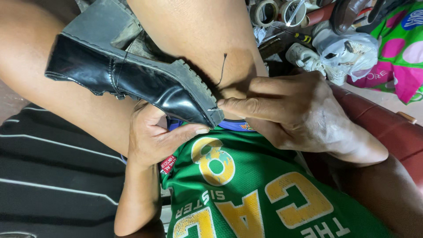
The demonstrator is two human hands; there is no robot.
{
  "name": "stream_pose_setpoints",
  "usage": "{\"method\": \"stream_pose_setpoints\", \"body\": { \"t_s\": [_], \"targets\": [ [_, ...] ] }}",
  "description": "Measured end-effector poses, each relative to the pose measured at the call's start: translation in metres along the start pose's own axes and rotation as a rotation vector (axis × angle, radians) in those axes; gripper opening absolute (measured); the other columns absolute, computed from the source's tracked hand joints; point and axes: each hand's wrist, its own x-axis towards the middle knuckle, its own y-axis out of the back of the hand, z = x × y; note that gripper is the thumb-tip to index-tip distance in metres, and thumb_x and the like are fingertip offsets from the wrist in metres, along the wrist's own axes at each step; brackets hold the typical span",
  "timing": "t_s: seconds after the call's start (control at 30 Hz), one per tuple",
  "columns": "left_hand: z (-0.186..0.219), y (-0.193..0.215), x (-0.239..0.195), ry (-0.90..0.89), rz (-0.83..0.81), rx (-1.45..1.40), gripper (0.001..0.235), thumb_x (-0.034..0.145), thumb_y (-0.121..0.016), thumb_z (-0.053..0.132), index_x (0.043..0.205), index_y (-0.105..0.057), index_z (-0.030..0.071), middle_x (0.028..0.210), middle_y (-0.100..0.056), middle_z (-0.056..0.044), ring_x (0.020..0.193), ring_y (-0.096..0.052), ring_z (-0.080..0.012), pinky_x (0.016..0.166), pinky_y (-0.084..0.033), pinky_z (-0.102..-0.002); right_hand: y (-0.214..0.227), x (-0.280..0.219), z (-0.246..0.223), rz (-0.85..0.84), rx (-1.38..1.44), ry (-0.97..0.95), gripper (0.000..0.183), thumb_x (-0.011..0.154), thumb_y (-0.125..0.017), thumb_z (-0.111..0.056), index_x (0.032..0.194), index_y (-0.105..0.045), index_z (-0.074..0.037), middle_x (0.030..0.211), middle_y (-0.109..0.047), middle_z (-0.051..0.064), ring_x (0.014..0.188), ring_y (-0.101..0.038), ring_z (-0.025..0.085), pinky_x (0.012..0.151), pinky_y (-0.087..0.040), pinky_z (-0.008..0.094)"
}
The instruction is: The person sews a black high-heeled shoe using a needle and thread. They repeatedly push the needle through the shoe's sole and pull the thread to secure the stitching.
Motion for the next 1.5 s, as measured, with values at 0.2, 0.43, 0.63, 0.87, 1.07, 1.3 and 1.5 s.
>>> {"method": "stream_pose_setpoints", "body": {
  "t_s": [0.2, 0.43, 0.63, 0.87, 1.07, 1.3, 1.5],
  "targets": [
    [-0.005, -0.014, -0.002, 0.079, 0.086, -0.233, 0.045, 0.085, -0.088, -0.001, 0.123, -0.064, 0.000, 0.114, -0.072, -0.006, 0.107, -0.069, -0.0128, 0.102, -0.055, -0.029, 0.014, 0.008, -0.008, -0.060, -0.151, 0.017, 0.039, 0.080, -0.078, -0.013, 0.119, -0.076, -0.016, 0.086, -0.070, 0.000, 0.058, -0.063, 0.017, 0.050, -0.052, 0.031],
    [-0.017, -0.018, -0.003, 0.005, 0.140, -0.034, 0.049, 0.084, -0.093, 0.005, 0.123, -0.064, 0.001, 0.108, -0.075, -0.007, 0.099, -0.072, -0.0138, 0.094, -0.057, -0.027, 0.022, 0.019, -0.010, -0.138, -0.243, 0.059, 0.026, 0.090, -0.077, -0.016, 0.117, -0.077, -0.015, 0.080, -0.064, 0.000, 0.062, -0.065, 0.016, 0.049, -0.051, 0.033],
    [-0.015, -0.013, 0.004, -0.029, 0.127, 0.185, 0.047, 0.081, -0.096, 0.018, 0.116, -0.067, 0.004, 0.104, -0.077, -0.006, 0.090, -0.078, -0.0171, 0.084, -0.060, -0.028, 0.027, 0.025, -0.009, -0.194, -0.224, 0.110, 0.028, 0.088, -0.072, -0.010, 0.116, -0.075, -0.007, 0.088, -0.066, 0.004, 0.064, -0.066, 0.015, 0.046, -0.051, 0.031],
    [-0.019, -0.009, 0.009, -0.056, 0.129, 0.321, 0.052, 0.077, -0.097, 0.025, 0.114, -0.067, 0.003, 0.102, -0.076, -0.009, 0.093, -0.077, -0.0231, 0.086, -0.059, -0.033, 0.018, 0.029, -0.004, -0.189, -0.289, 0.136, 0.028, 0.086, -0.075, -0.013, 0.114, -0.076, -0.009, 0.084, -0.063, 0.001, 0.062, -0.064, 0.012, 0.042, -0.049, 0.030],
    [-0.021, -0.005, 0.008, -0.058, 0.114, 0.285, 0.053, 0.081, -0.096, 0.026, 0.118, -0.066, 0.003, 0.106, -0.077, -0.008, 0.097, -0.079, -0.0227, 0.088, -0.060, -0.032, 0.003, 0.018, 0.003, -0.107, -0.273, 0.150, 0.017, 0.091, -0.071, -0.004, 0.107, -0.073, -0.012, 0.088, -0.063, -0.001, 0.066, -0.065, 0.011, 0.047, -0.051, 0.030],
    [-0.029, -0.007, 0.007, -0.048, 0.146, 0.278, 0.047, 0.082, -0.097, 0.024, 0.112, -0.067, 0.003, 0.100, -0.076, -0.006, 0.084, -0.075, -0.0160, 0.078, -0.058, -0.028, 0.000, 0.048, -0.012, -0.024, -0.437, 0.340, 0.015, 0.084, -0.074, -0.017, 0.094, -0.063, -0.012, 0.086, -0.061, 0.004, 0.067, -0.068, 0.015, 0.052, -0.056, 0.029],
    [-0.026, -0.021, -0.011, 0.080, 0.375, 0.230, 0.041, 0.077, -0.095, 0.017, 0.099, -0.067, -0.003, 0.091, -0.060, -0.010, 0.072, -0.052, -0.0150, 0.063, -0.044, -0.027, 0.008, 0.032, -0.012, -0.050, -0.321, 0.194, 0.015, 0.087, -0.075, -0.008, 0.093, -0.061, -0.008, 0.085, -0.061, 0.005, 0.071, -0.070, 0.018, 0.056, -0.055, 0.033]
  ]
}}
